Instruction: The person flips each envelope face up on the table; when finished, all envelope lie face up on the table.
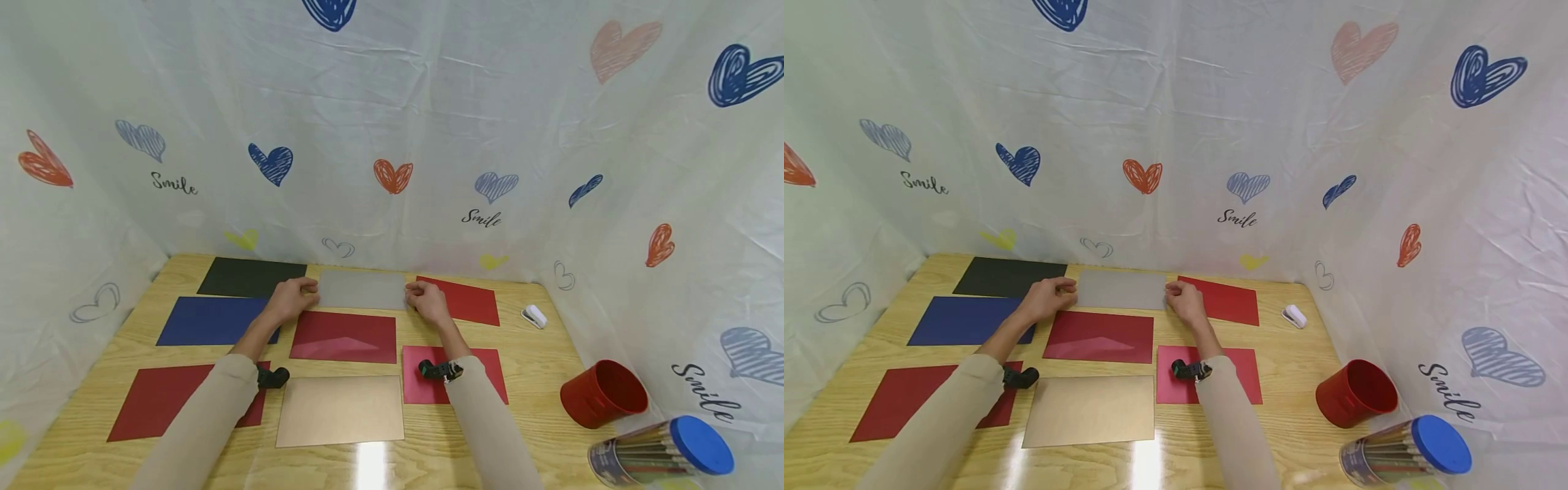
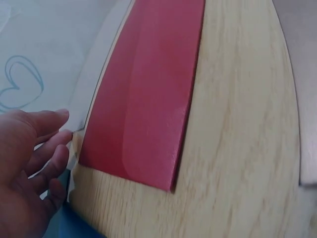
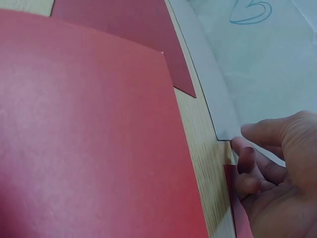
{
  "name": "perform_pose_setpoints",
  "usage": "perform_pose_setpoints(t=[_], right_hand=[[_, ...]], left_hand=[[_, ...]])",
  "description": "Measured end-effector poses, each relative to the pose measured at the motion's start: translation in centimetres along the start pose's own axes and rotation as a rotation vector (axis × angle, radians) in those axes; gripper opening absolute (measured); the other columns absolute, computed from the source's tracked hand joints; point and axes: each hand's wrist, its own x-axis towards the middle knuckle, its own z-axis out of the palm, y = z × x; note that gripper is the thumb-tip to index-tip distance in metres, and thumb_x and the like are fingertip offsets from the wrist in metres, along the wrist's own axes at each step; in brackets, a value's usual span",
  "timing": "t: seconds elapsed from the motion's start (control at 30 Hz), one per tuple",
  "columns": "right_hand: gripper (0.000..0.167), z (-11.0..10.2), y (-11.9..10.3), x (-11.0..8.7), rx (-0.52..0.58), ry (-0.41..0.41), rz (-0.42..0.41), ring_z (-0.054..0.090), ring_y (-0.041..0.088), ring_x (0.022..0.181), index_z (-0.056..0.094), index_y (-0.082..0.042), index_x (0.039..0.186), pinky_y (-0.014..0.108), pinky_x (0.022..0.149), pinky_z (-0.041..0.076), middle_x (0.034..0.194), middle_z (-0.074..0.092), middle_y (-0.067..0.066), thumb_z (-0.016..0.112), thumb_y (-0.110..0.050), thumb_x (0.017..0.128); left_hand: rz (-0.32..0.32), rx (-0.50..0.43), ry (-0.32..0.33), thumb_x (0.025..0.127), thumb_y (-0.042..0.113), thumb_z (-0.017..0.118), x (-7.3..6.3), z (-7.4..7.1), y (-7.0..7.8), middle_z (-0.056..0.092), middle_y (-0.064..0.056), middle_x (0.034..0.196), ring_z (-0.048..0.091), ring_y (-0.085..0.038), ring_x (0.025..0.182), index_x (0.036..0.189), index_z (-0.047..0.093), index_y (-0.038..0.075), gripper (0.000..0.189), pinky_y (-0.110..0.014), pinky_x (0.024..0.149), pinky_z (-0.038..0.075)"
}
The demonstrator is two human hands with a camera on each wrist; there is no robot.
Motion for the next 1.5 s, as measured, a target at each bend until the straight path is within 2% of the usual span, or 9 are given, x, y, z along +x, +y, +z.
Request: perform_pose_setpoints(t=[0.17, 0.33, 0.47, 0.53, 0.77, 1.07, 1.2, 1.3, 1.5], right_hand=[[0.028, 0.1, 0.2, 0.1, 0.036, 0.003, 0.01, 0.067, 0.021, 0.091, 0.07, -0.008, 0.126, 0.03, 0.073, 0.052, 0.112, 0.072, 0.009, 0.065, -0.016, 0.099], [0.031, -0.2, 0.3, -0.2, 0.157, -0.021, 0.017, 0.066, 0.027, 0.108, 0.065, -0.004, 0.131, 0.033, 0.079, 0.053, 0.118, 0.071, 0.014, 0.058, -0.01, 0.102], [0.034, -0.6, 0.1, -0.5, 0.281, -0.036, 0.036, 0.062, 0.03, 0.117, 0.061, -0.001, 0.136, 0.032, 0.077, 0.05, 0.124, 0.068, 0.017, 0.054, -0.009, 0.104], [0.035, -0.7, 0.0, -0.5, 0.351, -0.031, 0.051, 0.061, 0.03, 0.119, 0.059, -0.001, 0.138, 0.033, 0.074, 0.046, 0.127, 0.067, 0.017, 0.054, -0.009, 0.105], [0.033, -1.0, 0.0, -0.3, 0.437, 0.027, 0.082, 0.062, 0.026, 0.113, 0.064, -0.004, 0.135, 0.034, 0.077, 0.045, 0.129, 0.067, 0.015, 0.056, -0.007, 0.103], [0.031, -1.1, -0.5, -0.5, 0.499, 0.079, 0.02, 0.055, 0.035, 0.097, 0.069, -0.006, 0.129, 0.038, 0.073, 0.043, 0.123, 0.067, 0.011, 0.059, -0.003, 0.1], [0.031, -1.2, -0.8, -0.5, 0.532, 0.076, -0.002, 0.058, 0.039, 0.114, 0.068, -0.005, 0.129, 0.047, 0.092, 0.05, 0.126, 0.064, 0.011, 0.06, -0.003, 0.099], [0.032, -1.2, -1.2, -0.6, 0.537, 0.074, -0.021, 0.058, 0.038, 0.12, 0.066, -0.002, 0.13, 0.054, 0.103, 0.046, 0.128, 0.062, 0.014, 0.063, -0.007, 0.099], [0.031, -1.3, -2.0, -0.9, 0.487, 0.113, -0.052, 0.059, 0.034, 0.107, 0.07, -0.001, 0.124, 0.056, 0.093, 0.046, 0.118, 0.065, 0.012, 0.067, -0.017, 0.098]], left_hand=[[-0.003, -0.05, -0.021, 0.098, 0.015, 0.064, 0.1, 0.0, 0.1, 0.067, -0.022, 0.127, 0.063, -0.039, 0.115, 0.141, 0.054, -0.004, 0.048, -0.049, 0.093, 0.052], [-0.046, -0.125, -0.038, 0.098, 0.01, 0.063, 0.3, 0.1, 0.0, 0.063, -0.022, 0.133, 0.06, -0.039, 0.12, 0.149, 0.045, -0.001, 0.055, -0.047, 0.093, 0.052], [-0.086, -0.299, -0.042, 0.099, 0.003, 0.057, 0.3, 0.0, 0.2, 0.056, -0.026, 0.139, 0.057, -0.041, 0.124, 0.152, 0.039, -0.002, 0.056, -0.038, 0.083, 0.052], [-0.088, -0.394, -0.027, 0.1, -0.001, 0.053, 0.3, -0.2, 0.5, 0.053, -0.028, 0.142, 0.053, -0.042, 0.128, 0.152, 0.038, -0.002, 0.054, -0.039, 0.086, 0.052], [-0.02, -0.482, 0.045, 0.103, 0.003, 0.053, 0.3, -0.4, 0.8, 0.054, -0.027, 0.141, 0.049, -0.042, 0.132, 0.148, 0.046, -0.002, 0.046, -0.051, 0.102, 0.047], [0.014, -0.625, 0.153, 0.101, 0.004, 0.058, -0.3, -0.5, 0.7, 0.057, -0.026, 0.138, 0.054, -0.039, 0.127, 0.14, 0.056, -0.002, 0.039, -0.04, 0.102, 0.05], [0.035, -0.651, 0.201, 0.101, 0.007, 0.06, -0.3, -0.5, 0.7, 0.056, -0.028, 0.137, 0.061, -0.034, 0.122, 0.138, 0.058, -0.004, 0.038, -0.027, 0.096, 0.053], [0.044, -0.657, 0.236, 0.101, 0.013, 0.062, -0.3, -0.5, 0.8, 0.058, -0.027, 0.135, 0.066, -0.021, 0.113, 0.137, 0.058, -0.003, 0.04, -0.019, 0.09, 0.052], [0.029, -0.673, 0.281, 0.099, 0.023, 0.066, -0.2, -0.6, 1.0, 0.066, -0.015, 0.124, 0.062, 0.001, 0.098, 0.135, 0.06, 0.0, 0.043, -0.022, 0.089, 0.053]])
